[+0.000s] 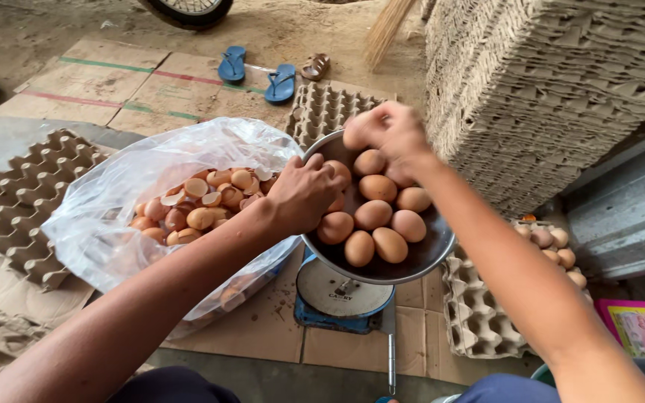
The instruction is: The person sorts brown eggs from a metal bowl on a scale into cardboard egg trays. They pick up eggs one by one, place them into the tray slots, and occasionally transfer broken shells into a plastic bag.
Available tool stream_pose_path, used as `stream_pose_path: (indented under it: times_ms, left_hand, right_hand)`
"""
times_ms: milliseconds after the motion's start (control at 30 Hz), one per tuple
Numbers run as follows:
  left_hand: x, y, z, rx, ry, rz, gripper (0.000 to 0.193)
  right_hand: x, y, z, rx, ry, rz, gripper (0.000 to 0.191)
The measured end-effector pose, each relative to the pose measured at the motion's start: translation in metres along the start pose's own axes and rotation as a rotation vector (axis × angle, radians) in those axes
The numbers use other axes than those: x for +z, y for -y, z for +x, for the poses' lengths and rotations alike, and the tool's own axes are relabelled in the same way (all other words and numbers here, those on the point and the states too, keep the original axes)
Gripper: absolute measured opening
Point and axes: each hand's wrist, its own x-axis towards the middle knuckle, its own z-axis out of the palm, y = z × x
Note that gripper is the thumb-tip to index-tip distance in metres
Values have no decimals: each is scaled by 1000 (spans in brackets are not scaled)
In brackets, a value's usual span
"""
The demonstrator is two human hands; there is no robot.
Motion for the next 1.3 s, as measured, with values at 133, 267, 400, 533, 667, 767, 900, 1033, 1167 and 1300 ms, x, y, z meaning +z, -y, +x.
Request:
stream_pose_path:
  times_ms: [133,267,400,533,667,767,900,1033,1167,1300]
  left_hand:
    - [12,-1,5,62,45,122,22]
    - [12,4,10,102,24,103,19]
    - [-10,7,-10,122,-155,-98,28]
    - [-54,31,-78,213,-456,-509,51]
    - [-104,61,-204,-131,-434,-820,59]
    - [-140,75,-314,-471,-493,-754,63]
    - [-155,71,-435,-907,-587,-676,64]
    - [-133,54,-516,-1130,-621,-660,64]
    - [-99,35,-548,-1313,-529,-658,61]
    - [-79,16,-555,-1248,-455,-470,59]
  right_hand:
    - [-41,20,3,683,32,909,26]
    - [-28,35,0,488,205,580,28]
    - [-1,41,1,323,437,-232,34]
    - [33,40,5,2,562,-676,39]
    - [49,26,7,30,688,-728,41]
    - [48,3,14,75,707,-697,42]
    - [36,-40,36,188,705,-599,44]
    - [43,-51,64,338,648,-310,46]
    - [65,32,56,227,725,-132,48]
    - [140,175,-2,198,865,-76,54]
